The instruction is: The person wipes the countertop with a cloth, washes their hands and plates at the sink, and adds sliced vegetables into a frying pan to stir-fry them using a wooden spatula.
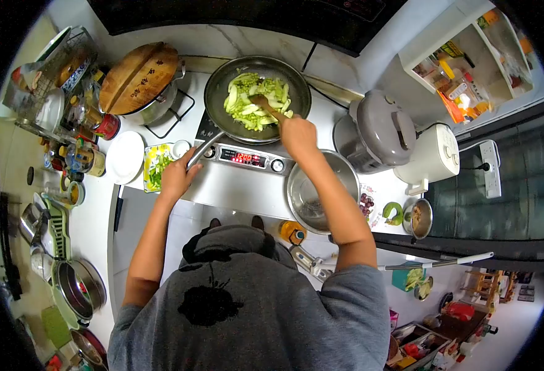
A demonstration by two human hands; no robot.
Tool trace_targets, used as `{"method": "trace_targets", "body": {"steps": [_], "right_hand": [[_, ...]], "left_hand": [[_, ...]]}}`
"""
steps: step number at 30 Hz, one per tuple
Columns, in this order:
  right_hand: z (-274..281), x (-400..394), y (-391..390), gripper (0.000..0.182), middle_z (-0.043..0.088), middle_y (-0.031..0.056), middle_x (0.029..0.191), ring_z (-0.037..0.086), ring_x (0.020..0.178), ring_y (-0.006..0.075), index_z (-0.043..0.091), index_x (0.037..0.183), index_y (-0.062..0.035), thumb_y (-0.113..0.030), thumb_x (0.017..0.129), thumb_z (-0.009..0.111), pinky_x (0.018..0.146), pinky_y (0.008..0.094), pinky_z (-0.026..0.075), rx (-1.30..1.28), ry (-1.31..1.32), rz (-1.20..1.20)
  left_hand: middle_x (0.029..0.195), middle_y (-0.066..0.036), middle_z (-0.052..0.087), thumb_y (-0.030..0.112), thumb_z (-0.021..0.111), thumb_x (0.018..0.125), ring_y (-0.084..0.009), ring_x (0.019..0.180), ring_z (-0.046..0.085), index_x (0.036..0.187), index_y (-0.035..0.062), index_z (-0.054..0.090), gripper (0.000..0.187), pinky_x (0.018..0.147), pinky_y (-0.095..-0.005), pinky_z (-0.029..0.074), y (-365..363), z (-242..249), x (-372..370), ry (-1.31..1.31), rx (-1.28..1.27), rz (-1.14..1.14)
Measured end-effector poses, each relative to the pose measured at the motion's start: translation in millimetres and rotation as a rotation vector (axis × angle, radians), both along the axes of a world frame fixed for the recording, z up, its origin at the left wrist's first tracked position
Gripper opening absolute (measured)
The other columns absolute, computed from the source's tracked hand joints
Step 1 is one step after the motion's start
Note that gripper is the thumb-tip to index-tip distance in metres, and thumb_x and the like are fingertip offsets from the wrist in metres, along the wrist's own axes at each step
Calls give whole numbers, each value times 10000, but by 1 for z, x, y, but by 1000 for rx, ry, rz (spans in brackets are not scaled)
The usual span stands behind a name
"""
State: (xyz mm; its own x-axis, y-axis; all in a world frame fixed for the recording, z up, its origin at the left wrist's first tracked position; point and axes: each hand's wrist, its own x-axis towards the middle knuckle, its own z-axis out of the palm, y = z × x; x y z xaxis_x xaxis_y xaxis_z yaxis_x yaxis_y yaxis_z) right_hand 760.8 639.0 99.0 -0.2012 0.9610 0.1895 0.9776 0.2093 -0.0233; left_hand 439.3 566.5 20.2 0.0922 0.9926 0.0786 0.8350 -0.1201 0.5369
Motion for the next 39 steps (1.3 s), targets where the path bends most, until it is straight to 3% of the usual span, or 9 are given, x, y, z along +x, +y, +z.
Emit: {"method": "trace_targets", "body": {"steps": [4, 7, 8, 11, 14, 21, 23, 32, 39], "right_hand": [[71, 4, -50, 217, 659, 155, 760, 658, 695, 337, 734, 1018, -164, -179, 876, 570, 628, 447, 530, -75, -26, 33], [57, 8, -51, 190, 659, 156, 730, 658, 694, 333, 742, 955, -153, -199, 860, 584, 624, 444, 528, -188, -143, 100], [49, 1, -47, 198, 657, 186, 657, 679, 632, 322, 702, 691, -46, -164, 807, 595, 596, 437, 544, -64, -52, 157], [5, -10, -7, 180, 653, 178, 640, 676, 623, 326, 708, 699, -44, -142, 792, 589, 596, 440, 544, 15, -24, 65], [-22, -5, 26, 167, 663, 179, 716, 654, 638, 356, 734, 892, -111, -197, 856, 595, 589, 471, 520, 110, 50, -30], [-26, -1, 47, 230, 667, 194, 768, 653, 691, 379, 712, 1051, -120, -218, 901, 567, 617, 474, 521, 150, 175, -131], [-42, -2, 34, 315, 661, 206, 805, 652, 692, 383, 655, 1213, -231, -223, 912, 562, 629, 489, 521, 32, 192, -79], [-40, 3, 4, 379, 591, 134, 769, 631, 591, 313, 647, 1224, -308, -171, 871, 628, 519, 423, 510, 96, 119, 137], [-18, 65, -15, 438, 600, 140, 790, 646, 603, 297, 619, 1266, -295, -141, 856, 599, 533, 409, 522, 123, -3, -28]], "left_hand": [[817, -170, 687, 358, 666, 865, -363, 737, 667, 1311, 166, 572, 495, 678, -451, 520, 0, 6, 3, 29, -41, 26], [910, -183, 698, 349, 658, 869, -366, 809, 674, 1315, 163, 561, 493, 722, -458, 526, 0, 14, 7, 32, -113, 31], [908, -183, 698, 350, 658, 868, -365, 808, 674, 1315, 164, 561, 493, 722, -458, 526, 0, 13, 6, 28, -113, 30], [897, -183, 696, 349, 660, 867, -364, 800, 673, 1316, 169, 561, 494, 714, -460, 525, 0, 12, 6, 21, -135, 29], [888, -185, 694, 350, 658, 869, -367, 793, 671, 1320, 172, 556, 495, 711, -464, 524, 0, 10, 4, 25, -131, 24], [898, -189, 689, 332, 651, 874, -376, 789, 664, 1317, 161, 556, 485, 720, -464, 522, -3, 10, 7, 31, -109, 31], [935, -188, 689, 328, 655, 871, -371, 812, 665, 1314, 153, 560, 485, 731, -460, 521, -3, 13, 5, 27, -113, 34], [983, -172, 679, 305, 672, 866, -347, 859, 658, 1276, 112, 600, 459, 757, -432, 513, -11, 5, 6, -19, -5, 60], [892, -152, 648, 251, 674, 865, -329, 788, 635, 1269, 119, 610, 430, 719, -425, 502, -25, 0, 3, -12, 109, 109]]}}
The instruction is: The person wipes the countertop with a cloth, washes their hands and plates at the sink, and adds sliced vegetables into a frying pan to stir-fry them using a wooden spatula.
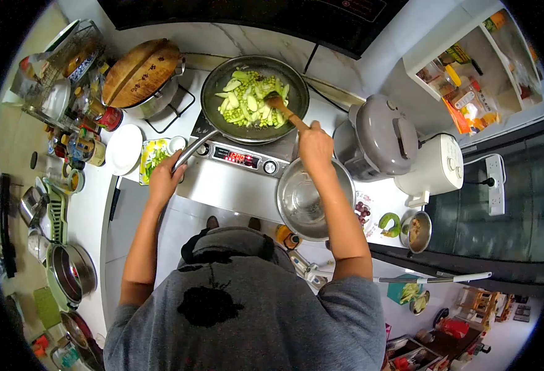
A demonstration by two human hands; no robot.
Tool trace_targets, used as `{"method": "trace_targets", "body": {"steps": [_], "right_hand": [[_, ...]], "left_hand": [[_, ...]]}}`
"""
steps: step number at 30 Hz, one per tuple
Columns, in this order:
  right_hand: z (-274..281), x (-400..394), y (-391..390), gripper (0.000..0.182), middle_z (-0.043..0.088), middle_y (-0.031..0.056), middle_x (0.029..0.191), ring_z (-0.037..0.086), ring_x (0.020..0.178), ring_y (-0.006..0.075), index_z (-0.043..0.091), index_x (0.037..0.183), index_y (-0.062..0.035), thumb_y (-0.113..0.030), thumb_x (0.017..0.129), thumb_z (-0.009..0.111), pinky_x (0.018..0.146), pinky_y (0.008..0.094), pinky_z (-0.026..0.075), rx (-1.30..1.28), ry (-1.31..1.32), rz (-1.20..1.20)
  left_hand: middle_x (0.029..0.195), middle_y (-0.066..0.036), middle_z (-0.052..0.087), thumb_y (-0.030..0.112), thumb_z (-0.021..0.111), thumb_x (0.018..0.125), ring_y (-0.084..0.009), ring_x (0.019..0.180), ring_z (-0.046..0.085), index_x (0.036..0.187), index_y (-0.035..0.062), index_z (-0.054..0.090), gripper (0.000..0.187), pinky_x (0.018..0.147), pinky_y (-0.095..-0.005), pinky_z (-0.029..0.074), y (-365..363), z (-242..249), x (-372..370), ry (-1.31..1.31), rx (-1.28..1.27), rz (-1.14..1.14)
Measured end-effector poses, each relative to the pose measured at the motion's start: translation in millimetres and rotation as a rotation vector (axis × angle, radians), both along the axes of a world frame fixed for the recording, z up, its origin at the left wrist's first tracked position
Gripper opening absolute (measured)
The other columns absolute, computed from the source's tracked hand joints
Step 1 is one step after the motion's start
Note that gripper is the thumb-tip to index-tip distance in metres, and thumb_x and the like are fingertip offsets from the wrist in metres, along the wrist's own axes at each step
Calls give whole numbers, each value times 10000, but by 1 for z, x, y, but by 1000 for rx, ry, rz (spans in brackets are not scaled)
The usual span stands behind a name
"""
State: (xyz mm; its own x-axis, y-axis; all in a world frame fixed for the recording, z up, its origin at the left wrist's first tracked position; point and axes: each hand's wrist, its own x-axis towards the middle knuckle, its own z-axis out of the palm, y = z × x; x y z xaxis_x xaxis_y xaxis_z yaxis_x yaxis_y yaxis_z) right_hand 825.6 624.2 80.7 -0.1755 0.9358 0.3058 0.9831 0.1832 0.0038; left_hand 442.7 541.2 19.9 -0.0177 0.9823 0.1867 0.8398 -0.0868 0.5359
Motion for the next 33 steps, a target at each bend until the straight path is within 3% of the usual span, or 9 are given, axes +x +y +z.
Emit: {"method": "trace_targets", "body": {"steps": [7, 10, 14, 17, 23, 26, 30, 33], "right_hand": [[-13, -2, -15, 475, 593, 147, 739, 630, 551, 310, 591, 1302, -275, -139, 849, 631, 492, 418, 511, 6, 144, 157], [-22, -12, -4, 331, 597, 151, 745, 630, 578, 321, 670, 1180, -226, -158, 858, 631, 527, 446, 507, -52, 99, 103], [-29, -7, 12, 349, 597, 146, 749, 628, 573, 320, 664, 1193, -234, -154, 856, 630, 519, 436, 504, -28, 66, 119], [0, -13, 8, 336, 602, 138, 767, 630, 596, 326, 670, 1184, -234, -153, 861, 626, 536, 436, 508, -7, 133, 139], [-18, -45, 33, 382, 603, 134, 776, 636, 640, 325, 657, 1214, -311, -159, 865, 619, 571, 435, 514, -14, 188, 213], [-43, -36, 44, 407, 600, 133, 769, 638, 653, 320, 648, 1224, -349, -152, 871, 607, 580, 433, 516, -85, 47, 192], [19, -47, 26, 408, 601, 139, 791, 640, 674, 320, 639, 1243, -334, -163, 874, 601, 594, 440, 517, -90, 80, 161], [12, -66, 45, 373, 626, 184, 840, 656, 690, 343, 636, 1239, -308, -172, 899, 566, 616, 448, 527, -11, 180, 113]], "left_hand": [[844, -135, 624, 230, 656, 881, -311, 765, 622, 1262, 123, 615, 398, 685, -417, 490, -9, 2, 8, 0, 34, 69], [838, -138, 620, 237, 650, 886, -311, 767, 616, 1256, 119, 619, 389, 687, -416, 485, -9, 0, 9, 14, 29, 85], [831, -140, 617, 243, 643, 892, -315, 769, 612, 1256, 122, 621, 384, 694, -423, 480, -11, 1, 12, 20, 44, 100], [832, -139, 616, 236, 644, 892, -316, 763, 610, 1257, 125, 621, 383, 690, -423, 478, -12, 0, 13, 26, 40, 120], [836, -138, 616, 222, 646, 891, -313, 761, 612, 1261, 129, 619, 382, 685, -419, 478, -12, -3, 10, -5, 25, 92], [835, -144, 617, 222, 648, 890, -313, 760, 615, 1265, 129, 616, 388, 685, -420, 481, -11, -6, 5, -2, 73, 49], [828, -144, 623, 216, 656, 883, -315, 743, 617, 1265, 138, 619, 391, 684, -422, 485, -9, -7, 6, 21, 61, 73], [832, -142, 628, 215, 663, 876, -317, 743, 621, 1265, 141, 621, 398, 682, -424, 489, -13, -4, 7, 13, 34, 85]]}}
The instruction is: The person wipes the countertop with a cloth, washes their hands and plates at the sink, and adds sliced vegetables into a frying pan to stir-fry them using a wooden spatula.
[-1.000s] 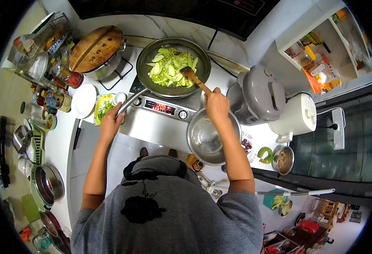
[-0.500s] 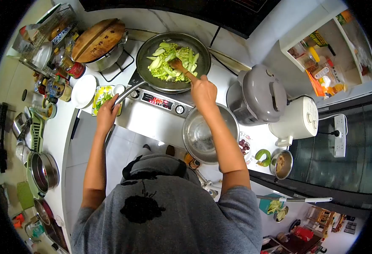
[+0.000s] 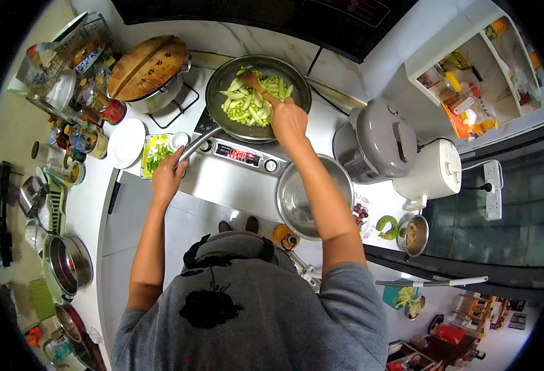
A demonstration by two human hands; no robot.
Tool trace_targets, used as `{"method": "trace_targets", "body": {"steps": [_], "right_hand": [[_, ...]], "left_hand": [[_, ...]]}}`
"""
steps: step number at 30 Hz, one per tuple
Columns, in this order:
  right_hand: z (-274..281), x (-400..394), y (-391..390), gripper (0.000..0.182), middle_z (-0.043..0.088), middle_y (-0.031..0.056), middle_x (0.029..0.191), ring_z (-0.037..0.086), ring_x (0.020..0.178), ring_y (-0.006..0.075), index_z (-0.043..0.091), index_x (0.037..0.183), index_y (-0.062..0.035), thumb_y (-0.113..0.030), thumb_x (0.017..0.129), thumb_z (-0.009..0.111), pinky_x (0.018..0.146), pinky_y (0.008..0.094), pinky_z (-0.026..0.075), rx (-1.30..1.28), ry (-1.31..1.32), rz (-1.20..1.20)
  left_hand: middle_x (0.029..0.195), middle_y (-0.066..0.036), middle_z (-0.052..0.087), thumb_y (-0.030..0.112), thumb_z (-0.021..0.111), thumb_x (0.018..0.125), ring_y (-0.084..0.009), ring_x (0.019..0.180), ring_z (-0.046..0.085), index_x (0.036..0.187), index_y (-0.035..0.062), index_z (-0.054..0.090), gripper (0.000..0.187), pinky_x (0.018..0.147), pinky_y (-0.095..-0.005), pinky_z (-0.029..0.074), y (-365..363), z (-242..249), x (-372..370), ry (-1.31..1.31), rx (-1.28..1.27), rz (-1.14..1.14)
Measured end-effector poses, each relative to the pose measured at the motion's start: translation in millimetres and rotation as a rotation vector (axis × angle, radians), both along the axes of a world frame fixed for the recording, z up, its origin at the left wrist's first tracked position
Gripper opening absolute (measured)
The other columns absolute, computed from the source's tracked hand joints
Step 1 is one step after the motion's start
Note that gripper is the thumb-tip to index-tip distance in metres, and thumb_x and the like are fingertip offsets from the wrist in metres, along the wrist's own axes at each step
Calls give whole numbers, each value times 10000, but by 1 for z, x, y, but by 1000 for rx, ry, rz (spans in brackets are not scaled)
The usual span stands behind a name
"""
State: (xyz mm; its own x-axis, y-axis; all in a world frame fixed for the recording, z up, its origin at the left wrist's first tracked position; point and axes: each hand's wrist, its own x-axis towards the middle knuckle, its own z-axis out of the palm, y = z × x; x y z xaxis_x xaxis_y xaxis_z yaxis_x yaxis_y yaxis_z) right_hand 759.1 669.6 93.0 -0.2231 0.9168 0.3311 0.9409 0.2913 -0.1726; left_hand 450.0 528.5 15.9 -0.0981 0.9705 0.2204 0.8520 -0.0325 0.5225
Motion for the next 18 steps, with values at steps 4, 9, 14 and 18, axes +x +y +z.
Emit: {"method": "trace_targets", "body": {"steps": [4, 9, 14, 18], "right_hand": [[-39, -7, 15, 414, 636, 203, 877, 663, 712, 354, 573, 1300, -332, -189, 912, 573, 638, 454, 533, -105, 7, 31], [-12, 6, -33, 425, 639, 173, 920, 652, 803, 348, 570, 1318, -341, -212, 914, 571, 694, 466, 519, -302, -136, -29], [30, 43, -69, 313, 648, 157, 889, 660, 751, 334, 691, 1154, -261, -187, 865, 597, 679, 455, 528, -169, -188, -102], [57, 67, -78, 213, 674, 151, 853, 673, 753, 323, 741, 992, -155, -202, 823, 620, 676, 437, 537, -65, -275, -203]], "left_hand": [[843, -147, 632, 217, 673, 867, -321, 746, 628, 1265, 138, 622, 409, 672, -426, 494, 0, -3, -4, 25, 54, -32], [843, -150, 626, 223, 674, 866, -330, 746, 631, 1261, 135, 622, 408, 662, -427, 500, 1, -6, -5, 7, 52, -28], [847, -145, 627, 221, 664, 871, -329, 736, 632, 1269, 143, 615, 408, 656, -432, 502, 1, -5, -6, 4, 47, -29], [854, -145, 629, 224, 659, 875, -334, 730, 633, 1270, 146, 614, 405, 650, -436, 502, 0, -6, -5, 5, 81, -42]]}}
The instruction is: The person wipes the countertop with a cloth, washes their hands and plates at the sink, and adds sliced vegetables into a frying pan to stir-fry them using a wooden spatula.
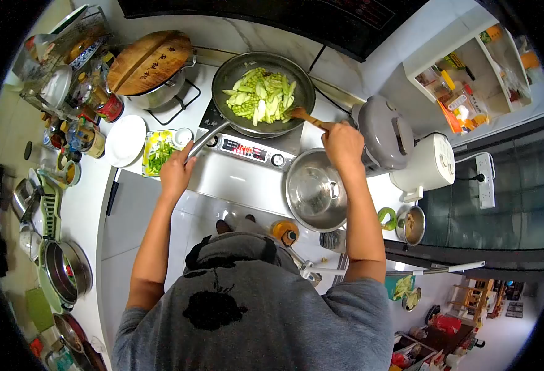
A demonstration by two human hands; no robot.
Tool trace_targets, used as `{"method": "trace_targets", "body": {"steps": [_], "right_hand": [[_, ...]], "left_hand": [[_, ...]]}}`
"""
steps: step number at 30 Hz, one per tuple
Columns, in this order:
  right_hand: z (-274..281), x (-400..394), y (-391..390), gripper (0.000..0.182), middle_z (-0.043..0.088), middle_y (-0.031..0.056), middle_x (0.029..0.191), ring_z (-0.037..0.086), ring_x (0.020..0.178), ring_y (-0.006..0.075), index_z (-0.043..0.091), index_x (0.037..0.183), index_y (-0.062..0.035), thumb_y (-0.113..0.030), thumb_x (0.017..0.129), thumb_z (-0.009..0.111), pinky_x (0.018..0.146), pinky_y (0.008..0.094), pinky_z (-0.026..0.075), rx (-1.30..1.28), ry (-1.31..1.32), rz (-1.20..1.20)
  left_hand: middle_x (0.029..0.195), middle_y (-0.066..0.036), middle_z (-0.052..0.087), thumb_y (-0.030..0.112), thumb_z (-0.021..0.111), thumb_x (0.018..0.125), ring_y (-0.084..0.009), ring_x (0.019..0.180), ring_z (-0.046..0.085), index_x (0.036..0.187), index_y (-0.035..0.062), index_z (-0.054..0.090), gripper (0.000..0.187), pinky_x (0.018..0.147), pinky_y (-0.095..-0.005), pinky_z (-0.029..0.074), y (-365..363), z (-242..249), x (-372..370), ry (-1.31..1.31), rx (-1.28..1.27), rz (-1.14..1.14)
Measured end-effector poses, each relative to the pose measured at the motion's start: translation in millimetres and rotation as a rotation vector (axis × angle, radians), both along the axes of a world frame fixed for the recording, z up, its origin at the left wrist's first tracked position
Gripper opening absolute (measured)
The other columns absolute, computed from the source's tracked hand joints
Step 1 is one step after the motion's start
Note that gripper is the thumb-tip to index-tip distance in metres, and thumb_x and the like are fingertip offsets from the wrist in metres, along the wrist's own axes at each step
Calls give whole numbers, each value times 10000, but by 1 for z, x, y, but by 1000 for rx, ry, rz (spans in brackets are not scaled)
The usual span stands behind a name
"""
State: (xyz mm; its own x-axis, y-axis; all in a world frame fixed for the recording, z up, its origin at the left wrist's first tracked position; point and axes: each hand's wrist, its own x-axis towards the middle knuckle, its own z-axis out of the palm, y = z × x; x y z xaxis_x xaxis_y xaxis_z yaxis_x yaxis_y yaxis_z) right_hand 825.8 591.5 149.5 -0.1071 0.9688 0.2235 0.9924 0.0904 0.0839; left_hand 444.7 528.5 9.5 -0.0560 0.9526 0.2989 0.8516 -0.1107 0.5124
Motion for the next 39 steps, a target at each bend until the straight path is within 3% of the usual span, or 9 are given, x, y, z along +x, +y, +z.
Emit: {"method": "trace_targets", "body": {"steps": [7, 11, 13, 17, 18, 24, 29, 33, 39], "right_hand": [[-45, 11, 64, 113, 689, 137, 773, 682, 712, 310, 729, 825, -130, -221, 798, 668, 630, 423, 530, 33, -30, 46], [-75, -14, 92, 107, 654, 119, 745, 666, 681, 303, 719, 834, -136, -228, 795, 682, 601, 429, 523, 189, -65, 204], [-75, -30, 96, 168, 634, 117, 783, 656, 702, 314, 726, 932, -158, -239, 786, 707, 621, 438, 519, 163, -133, 259], [-27, -30, 69, 115, 627, 104, 717, 662, 631, 274, 711, 733, -116, -146, 784, 612, 566, 397, 526, 277, -93, 369], [-8, -27, 61, 140, 658, 130, 730, 677, 660, 286, 714, 723, -114, -147, 801, 601, 570, 402, 527, 167, -150, 281], [21, -2, 50, 146, 698, 130, 781, 678, 733, 330, 754, 861, -175, -290, 815, 677, 651, 453, 532, -271, 18, 254], [-58, -33, 87, 178, 702, 135, 816, 680, 774, 315, 755, 929, -174, -291, 839, 656, 699, 439, 531, -91, 218, 197], [-72, -23, 117, 211, 700, 153, 830, 678, 780, 329, 755, 962, -166, -294, 852, 628, 712, 442, 533, -13, 487, 125], [28, -13, 51, 209, 702, 143, 823, 677, 773, 336, 759, 929, -166, -286, 863, 601, 719, 453, 534, -224, 195, 188]], "left_hand": [[866, -154, 630, 233, 649, 885, -340, 730, 634, 1279, 150, 609, 404, 655, -438, 504, -1, -1, -1, -23, -46, -12], [868, -157, 629, 247, 645, 888, -346, 747, 633, 1282, 157, 605, 406, 667, -441, 502, -3, -2, 0, -25, -46, -20], [872, -158, 628, 255, 644, 889, -349, 754, 631, 1287, 159, 601, 411, 672, -443, 500, -2, -3, 1, -22, -52, -22], [880, -160, 627, 262, 641, 892, -350, 763, 630, 1298, 164, 591, 421, 675, -444, 500, -1, -4, 1, -44, -61, -24], [882, -160, 626, 262, 641, 892, -349, 765, 630, 1300, 166, 590, 422, 676, -444, 500, -2, -1, 2, -49, -72, -18], [873, -158, 625, 259, 640, 895, -345, 765, 630, 1304, 180, 586, 421, 673, -440, 498, -3, 0, 4, -23, -147, 19], [864, -146, 625, 245, 642, 894, -334, 752, 625, 1313, 185, 581, 428, 670, -432, 496, -2, 1, 6, -39, -156, 19], [896, -146, 636, 242, 654, 886, -324, 790, 630, 1304, 177, 590, 428, 701, -420, 496, -1, -2, 3, -68, -127, -6], [891, -147, 635, 226, 662, 881, -322, 808, 626, 1285, 158, 608, 413, 727, -413, 493, -1, 1, 6, -51, -131, 20]]}}
